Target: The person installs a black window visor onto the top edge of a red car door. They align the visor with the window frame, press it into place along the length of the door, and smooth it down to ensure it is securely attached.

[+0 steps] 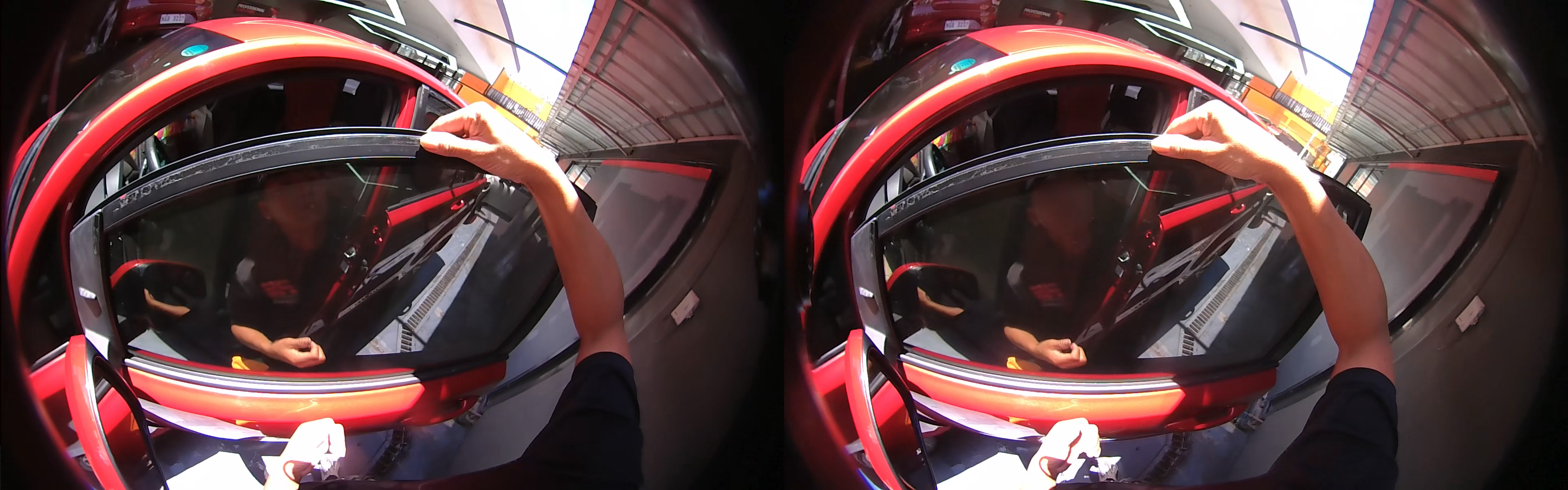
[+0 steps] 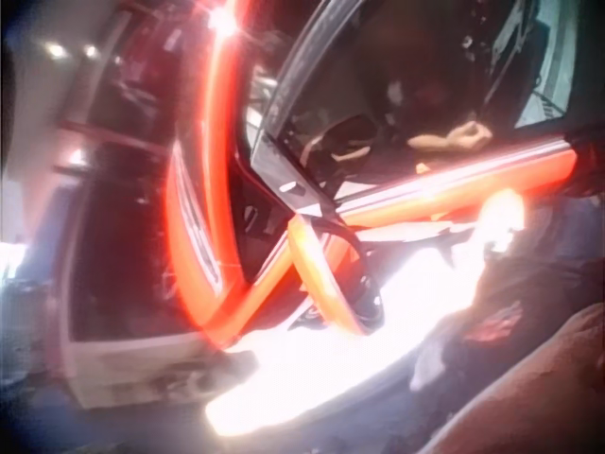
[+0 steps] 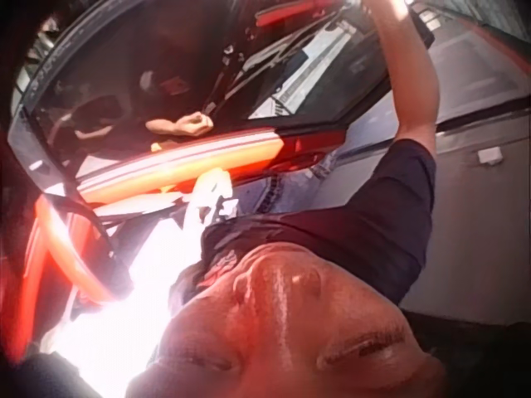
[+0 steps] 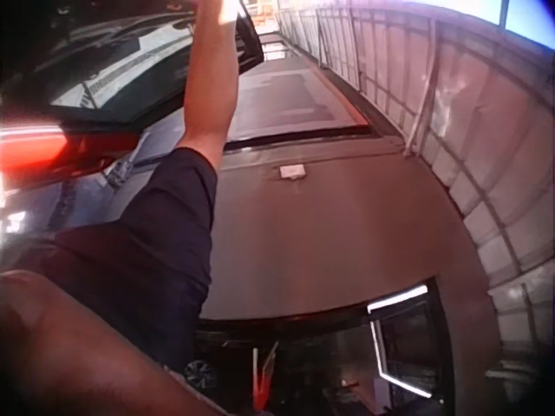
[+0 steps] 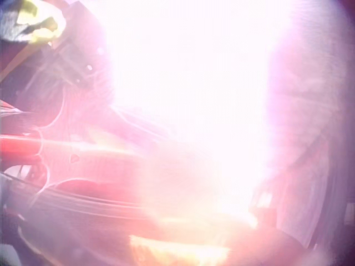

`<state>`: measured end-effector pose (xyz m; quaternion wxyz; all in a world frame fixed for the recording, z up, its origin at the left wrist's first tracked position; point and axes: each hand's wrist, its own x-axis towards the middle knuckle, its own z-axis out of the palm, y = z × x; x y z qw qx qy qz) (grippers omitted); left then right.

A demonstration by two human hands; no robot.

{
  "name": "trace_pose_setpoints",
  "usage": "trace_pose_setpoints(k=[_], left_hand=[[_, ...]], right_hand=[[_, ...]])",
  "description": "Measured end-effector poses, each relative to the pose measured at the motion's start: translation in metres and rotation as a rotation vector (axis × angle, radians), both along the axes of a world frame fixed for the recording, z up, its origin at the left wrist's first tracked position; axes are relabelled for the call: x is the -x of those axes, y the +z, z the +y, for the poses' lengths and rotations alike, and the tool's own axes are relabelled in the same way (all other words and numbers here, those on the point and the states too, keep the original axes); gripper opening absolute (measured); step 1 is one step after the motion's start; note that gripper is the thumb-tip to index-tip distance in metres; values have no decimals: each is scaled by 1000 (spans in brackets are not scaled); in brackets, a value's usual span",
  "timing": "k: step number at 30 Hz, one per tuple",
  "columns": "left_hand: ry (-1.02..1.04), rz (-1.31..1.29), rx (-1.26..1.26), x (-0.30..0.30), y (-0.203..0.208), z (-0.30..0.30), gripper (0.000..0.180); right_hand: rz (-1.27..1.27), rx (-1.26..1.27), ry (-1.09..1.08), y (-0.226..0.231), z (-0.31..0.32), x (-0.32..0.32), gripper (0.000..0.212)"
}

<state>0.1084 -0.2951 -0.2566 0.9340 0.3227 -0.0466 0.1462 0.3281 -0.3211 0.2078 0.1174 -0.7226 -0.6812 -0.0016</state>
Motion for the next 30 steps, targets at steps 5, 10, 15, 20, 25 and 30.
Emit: trace_pose_setpoints(k=[5,10,15,20,25,30], left_hand=[[130,135,-121,-40,-17,31,31],[179,173,-127,-20,-30,27,30],[74,193,-82,35,-51,-11,30],[7,178,-60,48,-51,-19,29],[-7,188,-81,47,-54,-20,29],[-25,183,-71,45,-53,-20,28]], right_hand=[[139,47,-46,2,-24,-9,35],[97,-165,-68,-21,-11,10,35],[-497,-703,-21,-70,-1,2,15],[-145,-636,-170,-67,-4,6,17],[-21,-601,-93,-65,-5,11,21],[248,-369,-72,-37,-13,12,24]])
